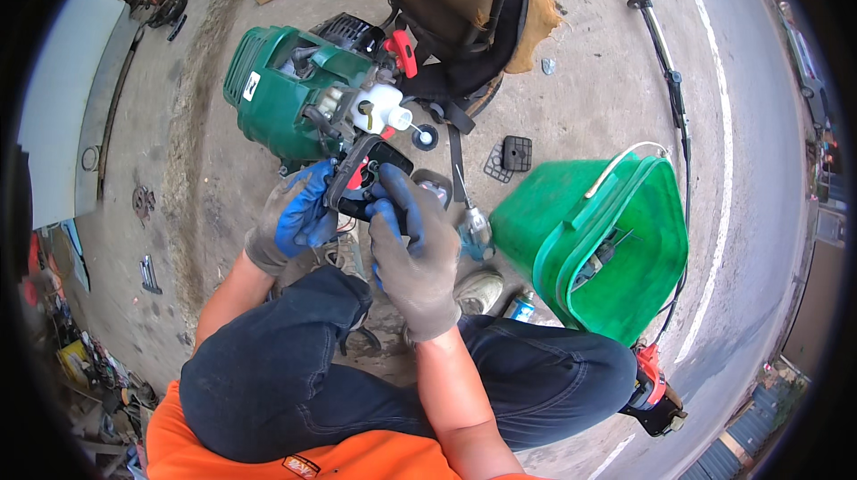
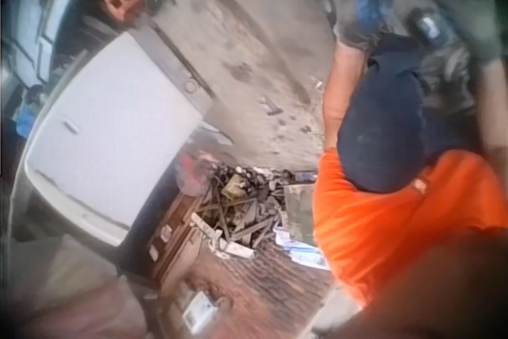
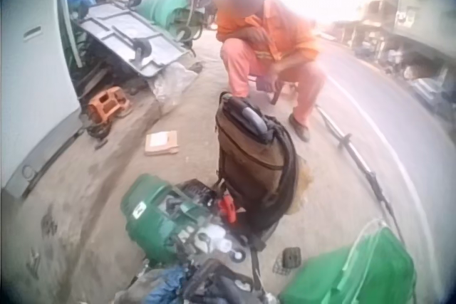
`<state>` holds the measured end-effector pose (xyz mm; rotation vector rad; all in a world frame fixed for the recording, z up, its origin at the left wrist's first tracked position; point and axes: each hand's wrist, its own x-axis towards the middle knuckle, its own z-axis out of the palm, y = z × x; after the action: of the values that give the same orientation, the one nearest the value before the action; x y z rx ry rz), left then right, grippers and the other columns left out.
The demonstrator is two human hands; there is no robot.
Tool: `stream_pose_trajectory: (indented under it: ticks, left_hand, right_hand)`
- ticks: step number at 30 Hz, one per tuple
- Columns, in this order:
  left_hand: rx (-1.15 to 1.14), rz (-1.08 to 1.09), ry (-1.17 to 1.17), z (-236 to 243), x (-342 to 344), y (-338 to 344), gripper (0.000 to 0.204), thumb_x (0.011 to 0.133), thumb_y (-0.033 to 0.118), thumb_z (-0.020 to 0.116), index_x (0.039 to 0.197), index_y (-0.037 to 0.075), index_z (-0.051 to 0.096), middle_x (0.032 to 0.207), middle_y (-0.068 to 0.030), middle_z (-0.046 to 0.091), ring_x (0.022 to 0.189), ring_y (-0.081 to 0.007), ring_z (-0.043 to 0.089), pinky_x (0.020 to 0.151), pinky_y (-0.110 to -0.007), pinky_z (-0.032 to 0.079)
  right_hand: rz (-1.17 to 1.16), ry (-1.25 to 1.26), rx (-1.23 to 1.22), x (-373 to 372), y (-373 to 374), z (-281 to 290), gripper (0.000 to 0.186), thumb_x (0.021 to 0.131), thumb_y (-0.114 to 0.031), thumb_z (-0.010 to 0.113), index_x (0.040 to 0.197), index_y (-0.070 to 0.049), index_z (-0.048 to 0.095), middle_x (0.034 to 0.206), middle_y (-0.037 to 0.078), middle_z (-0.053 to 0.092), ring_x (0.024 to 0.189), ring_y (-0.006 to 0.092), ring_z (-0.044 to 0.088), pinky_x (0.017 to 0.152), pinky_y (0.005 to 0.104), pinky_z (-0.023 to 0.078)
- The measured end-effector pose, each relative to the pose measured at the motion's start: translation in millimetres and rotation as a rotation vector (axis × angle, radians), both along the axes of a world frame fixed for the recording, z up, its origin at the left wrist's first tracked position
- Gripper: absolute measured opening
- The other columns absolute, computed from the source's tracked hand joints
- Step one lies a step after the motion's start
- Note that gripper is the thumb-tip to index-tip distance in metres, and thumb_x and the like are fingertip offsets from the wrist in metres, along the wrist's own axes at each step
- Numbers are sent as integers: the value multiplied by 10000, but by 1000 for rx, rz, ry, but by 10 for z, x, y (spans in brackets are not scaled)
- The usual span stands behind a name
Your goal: The person sits on the ground and uses a cordless drill to remove and install screws on a small green engine. They also use pliers to adjust wires and a cloth to wipe the engine surface. The person handles the engine, drill, pliers, and cloth while working.
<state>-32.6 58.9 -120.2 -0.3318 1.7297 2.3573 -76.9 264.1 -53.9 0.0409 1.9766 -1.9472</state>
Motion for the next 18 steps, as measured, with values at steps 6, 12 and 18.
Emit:
stream_pose_trajectory:
  ticks: [6, 12, 18]
  left_hand:
    - [219, 62, -87, -70, 27, 28, 432, 1134, 229, 466, 1491, -13, 491, 1173, -104, 705, 667, -117, 670, 536, -239, 526]
    - [405, -87, -101, 208, -102, 24, 526, 1097, 252, 563, 1531, -15, 434, 1292, -100, 677, 841, -132, 722, 633, -243, 582]
    - [214, 71, -78, 467, -159, 300, 656, 1011, 202, 703, 1548, -17, 397, 1332, -99, 655, 824, -153, 725, 601, -233, 577]
  right_hand:
    - [26, 413, 319, -71, 41, -185, 436, 863, 36, 767, 1294, -13, 717, 1061, 55, 641, 863, 106, 633, 747, 251, 527]
    - [3, 312, 185, -105, 75, -286, 460, 813, 75, 773, 1259, -19, 711, 1205, 89, 632, 1037, 144, 667, 886, 284, 552]
    - [-71, 47, -261, -121, 115, -518, 384, 886, 105, 708, 1253, 25, 627, 1358, 135, 590, 1044, 190, 701, 868, 323, 593]
